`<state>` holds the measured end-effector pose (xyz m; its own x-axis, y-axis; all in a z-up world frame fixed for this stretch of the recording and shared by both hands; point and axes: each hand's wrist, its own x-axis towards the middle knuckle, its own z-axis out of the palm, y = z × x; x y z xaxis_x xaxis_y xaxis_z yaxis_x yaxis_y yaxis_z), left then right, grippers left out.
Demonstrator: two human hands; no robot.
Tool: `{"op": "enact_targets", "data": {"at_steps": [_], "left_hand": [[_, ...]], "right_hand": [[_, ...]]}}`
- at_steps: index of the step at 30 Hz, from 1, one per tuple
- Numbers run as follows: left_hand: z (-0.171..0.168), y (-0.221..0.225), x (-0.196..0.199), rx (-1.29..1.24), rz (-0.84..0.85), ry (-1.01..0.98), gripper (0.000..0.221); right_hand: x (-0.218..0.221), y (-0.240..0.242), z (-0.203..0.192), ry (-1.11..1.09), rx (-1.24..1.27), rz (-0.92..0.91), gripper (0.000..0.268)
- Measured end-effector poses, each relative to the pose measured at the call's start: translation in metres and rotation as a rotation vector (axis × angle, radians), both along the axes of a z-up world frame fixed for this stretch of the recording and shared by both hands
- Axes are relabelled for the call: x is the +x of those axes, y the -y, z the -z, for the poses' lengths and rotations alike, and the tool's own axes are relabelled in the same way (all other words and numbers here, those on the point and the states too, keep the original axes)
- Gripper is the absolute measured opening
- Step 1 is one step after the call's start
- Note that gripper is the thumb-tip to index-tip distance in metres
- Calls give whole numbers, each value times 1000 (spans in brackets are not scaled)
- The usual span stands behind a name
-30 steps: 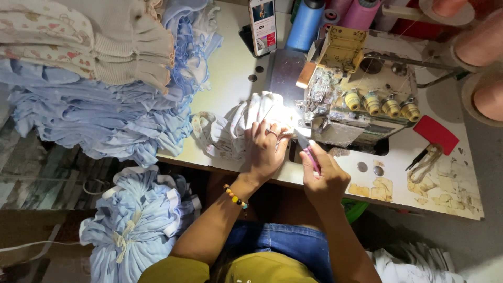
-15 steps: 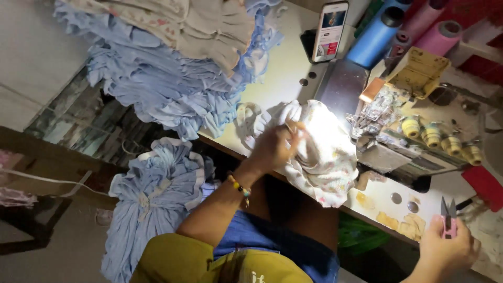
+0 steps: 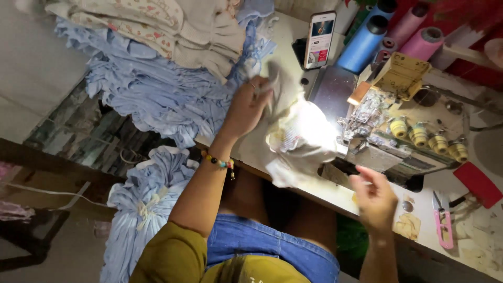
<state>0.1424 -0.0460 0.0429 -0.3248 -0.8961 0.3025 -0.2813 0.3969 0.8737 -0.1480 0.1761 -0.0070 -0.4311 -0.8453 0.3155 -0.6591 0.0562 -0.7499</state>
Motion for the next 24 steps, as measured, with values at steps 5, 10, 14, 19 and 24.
{"op": "enact_targets", "data": {"at_steps": [5, 10, 14, 19, 24], "left_hand": [[-39, 15, -15, 183, 238, -857, 13], [20, 57, -45, 185, 314, -1328, 40], [54, 82, -46, 279, 195, -1309, 55], [27, 57, -34, 65, -2, -868, 46], [-7, 43, -13, -121, -164, -467, 40]], "right_hand": [[50, 49, -35, 228, 20, -296, 38], [89, 104, -13, 404, -236, -428, 76], [117, 107, -52, 554, -217, -563, 69], [133, 123, -63, 745, -87, -438, 87], [107, 136, -25, 693, -113, -314, 25]]}}
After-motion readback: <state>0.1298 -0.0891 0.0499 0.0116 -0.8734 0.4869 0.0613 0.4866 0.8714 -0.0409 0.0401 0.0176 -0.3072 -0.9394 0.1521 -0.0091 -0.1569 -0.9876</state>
